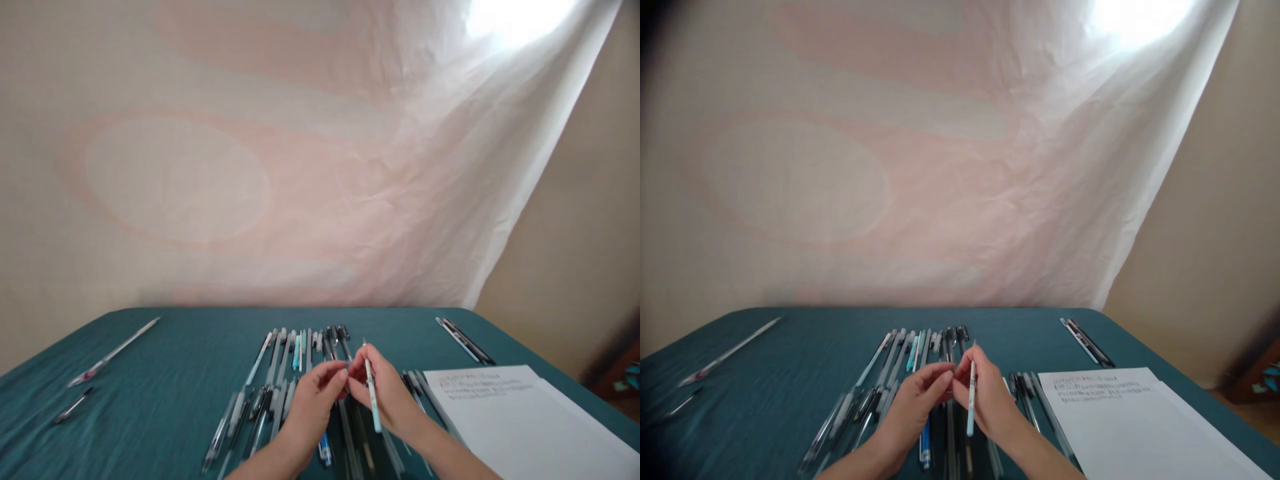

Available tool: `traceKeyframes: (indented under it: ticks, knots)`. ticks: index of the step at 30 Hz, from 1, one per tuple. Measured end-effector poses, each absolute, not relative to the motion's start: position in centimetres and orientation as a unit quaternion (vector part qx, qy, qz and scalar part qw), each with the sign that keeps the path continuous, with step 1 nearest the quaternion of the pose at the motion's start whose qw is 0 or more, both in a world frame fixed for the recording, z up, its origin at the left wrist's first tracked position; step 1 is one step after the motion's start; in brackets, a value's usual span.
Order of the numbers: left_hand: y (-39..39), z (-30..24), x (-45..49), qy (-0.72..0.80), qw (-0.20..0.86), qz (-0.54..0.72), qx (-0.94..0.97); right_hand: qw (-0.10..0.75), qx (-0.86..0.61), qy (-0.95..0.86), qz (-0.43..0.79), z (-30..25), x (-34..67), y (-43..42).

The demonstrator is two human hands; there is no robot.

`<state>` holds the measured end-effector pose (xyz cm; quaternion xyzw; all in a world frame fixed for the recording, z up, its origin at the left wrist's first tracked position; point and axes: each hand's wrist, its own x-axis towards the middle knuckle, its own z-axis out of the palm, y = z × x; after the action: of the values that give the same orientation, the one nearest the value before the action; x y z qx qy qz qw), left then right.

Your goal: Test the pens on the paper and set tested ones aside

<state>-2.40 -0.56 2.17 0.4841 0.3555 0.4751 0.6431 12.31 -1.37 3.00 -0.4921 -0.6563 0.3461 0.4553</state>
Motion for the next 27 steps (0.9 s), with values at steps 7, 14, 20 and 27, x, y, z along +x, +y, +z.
traceKeyframes:
  ticks: [7,14,20,27]
  knots:
    - [0.1,2.7,-3.1,0.351,0.740,0.491,0.296,0.479,-0.497,-0.653,0.312,3.3,11.5,-2.1]
    - [1.8,3.4,-4.2,0.361,0.725,0.520,0.272,0.499,-0.430,-0.607,0.443,4.1,12.5,-2.6]
    - [2.0,3.4,-4.6,0.364,0.720,0.523,0.274,0.527,-0.425,-0.580,0.452,4.2,12.2,-2.6]
    - [1.6,3.5,-4.3,0.364,0.723,0.514,0.285,0.528,-0.401,-0.562,0.494,4.3,11.8,-2.8]
